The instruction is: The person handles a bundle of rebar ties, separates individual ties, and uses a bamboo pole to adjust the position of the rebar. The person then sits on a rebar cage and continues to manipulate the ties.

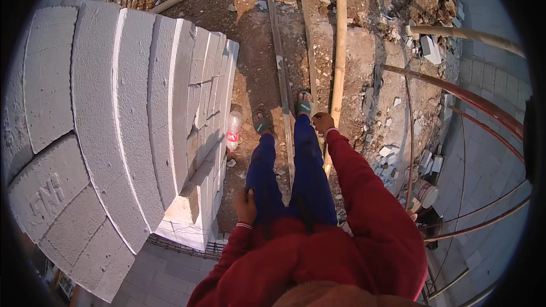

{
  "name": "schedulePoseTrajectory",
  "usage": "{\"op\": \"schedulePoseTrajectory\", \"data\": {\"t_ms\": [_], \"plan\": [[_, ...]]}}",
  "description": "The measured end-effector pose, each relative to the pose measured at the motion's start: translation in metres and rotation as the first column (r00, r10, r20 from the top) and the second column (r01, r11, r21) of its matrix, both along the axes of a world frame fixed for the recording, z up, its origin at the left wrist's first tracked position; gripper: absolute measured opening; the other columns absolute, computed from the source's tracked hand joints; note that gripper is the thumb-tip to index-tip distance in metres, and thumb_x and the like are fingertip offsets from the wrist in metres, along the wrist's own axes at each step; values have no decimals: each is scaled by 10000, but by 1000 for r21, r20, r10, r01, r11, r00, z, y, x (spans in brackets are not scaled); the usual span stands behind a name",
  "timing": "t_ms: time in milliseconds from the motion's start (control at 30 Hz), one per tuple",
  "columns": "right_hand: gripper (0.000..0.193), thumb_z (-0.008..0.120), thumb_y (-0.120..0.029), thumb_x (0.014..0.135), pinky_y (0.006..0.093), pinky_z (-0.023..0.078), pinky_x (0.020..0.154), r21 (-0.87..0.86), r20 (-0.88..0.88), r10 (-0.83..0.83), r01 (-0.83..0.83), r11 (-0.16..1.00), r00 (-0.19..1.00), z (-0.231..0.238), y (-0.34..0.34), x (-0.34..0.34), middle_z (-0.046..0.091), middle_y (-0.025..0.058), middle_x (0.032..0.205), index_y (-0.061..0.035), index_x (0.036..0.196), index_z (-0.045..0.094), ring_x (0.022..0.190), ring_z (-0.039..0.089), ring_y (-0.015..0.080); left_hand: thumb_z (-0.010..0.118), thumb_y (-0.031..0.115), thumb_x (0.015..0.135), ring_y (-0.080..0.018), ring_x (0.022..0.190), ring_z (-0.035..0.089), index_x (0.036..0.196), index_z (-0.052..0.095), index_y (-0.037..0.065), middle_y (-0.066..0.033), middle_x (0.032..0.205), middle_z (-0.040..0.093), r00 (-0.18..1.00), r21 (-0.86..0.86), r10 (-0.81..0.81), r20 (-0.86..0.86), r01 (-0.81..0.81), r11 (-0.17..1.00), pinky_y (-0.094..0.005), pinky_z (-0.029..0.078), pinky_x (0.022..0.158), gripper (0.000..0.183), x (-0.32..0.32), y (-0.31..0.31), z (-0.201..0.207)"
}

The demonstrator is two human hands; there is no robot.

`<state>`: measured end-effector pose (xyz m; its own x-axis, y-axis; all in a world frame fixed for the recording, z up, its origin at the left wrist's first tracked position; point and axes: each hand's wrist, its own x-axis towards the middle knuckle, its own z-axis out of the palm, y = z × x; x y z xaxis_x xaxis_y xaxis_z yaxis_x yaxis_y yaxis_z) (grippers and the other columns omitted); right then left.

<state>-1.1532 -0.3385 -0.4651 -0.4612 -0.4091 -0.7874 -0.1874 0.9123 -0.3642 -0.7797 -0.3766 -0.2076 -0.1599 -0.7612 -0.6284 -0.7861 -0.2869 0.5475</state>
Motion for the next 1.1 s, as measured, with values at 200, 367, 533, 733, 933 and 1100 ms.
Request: {"op": "schedulePoseTrajectory", "data": {"t_ms": [200,367,533,733,933,1100], "plan": [[374,658,-325,833,437,528,915,-23,-138,58,-62,998,989,-137,-71,-75,704,227,1047,-73,1103,724,1012,672,383,498,220,1008,-431,800,661,1054,635,58,-206,873,687,950,89,-80,300,55,995,-478,503,677,217,-28,37,-32],[414,657,-309,837,460,508,953,-68,-273,131,-155,986,953,-242,-117,-128,686,249,1096,-97,1191,686,1061,644,415,517,176,993,-396,775,678,1037,634,50,-176,871,703,891,207,-23,454,-81,975,-463,513,669,178,-47,40,-32],[413,642,-283,839,463,464,1027,-134,-503,322,-440,888,802,-337,-141,-167,645,256,1209,-114,1213,682,1207,540,458,531,100,972,-376,731,679,1019,635,39,-164,837,701,885,123,47,463,-117,986,-441,511,636,129,-55,39,-33],[325,613,-221,852,406,523,911,-150,-379,-17,-43,988,925,-317,-154,-165,676,218,1158,-63,1110,730,1031,668,352,530,80,969,-379,703,671,1017,635,29,-178,822,692,894,115,61,444,-124,986,-433,501,607,127,-60,38,-30],[145,627,-63,877,422,515,829,-550,-574,-338,-44,834,746,-189,-151,-155,677,173,980,-21,977,724,907,650,351,509,175,999,-406,729,666,1025,649,44,-202,842,688,920,112,42,389,-93,989,-475,494,624,193,-62,43,-33],[120,616,-36,934,313,529,797,-760,-324,-473,72,646,819,-43,-152,-166,673,113,971,6,1030,674,881,665,191,496,240,1009,-422,780,664,1033,654,56,-219,873,687,929,143,52,367,-111,983,-496,494,663,244,-63,55,-35]]}}
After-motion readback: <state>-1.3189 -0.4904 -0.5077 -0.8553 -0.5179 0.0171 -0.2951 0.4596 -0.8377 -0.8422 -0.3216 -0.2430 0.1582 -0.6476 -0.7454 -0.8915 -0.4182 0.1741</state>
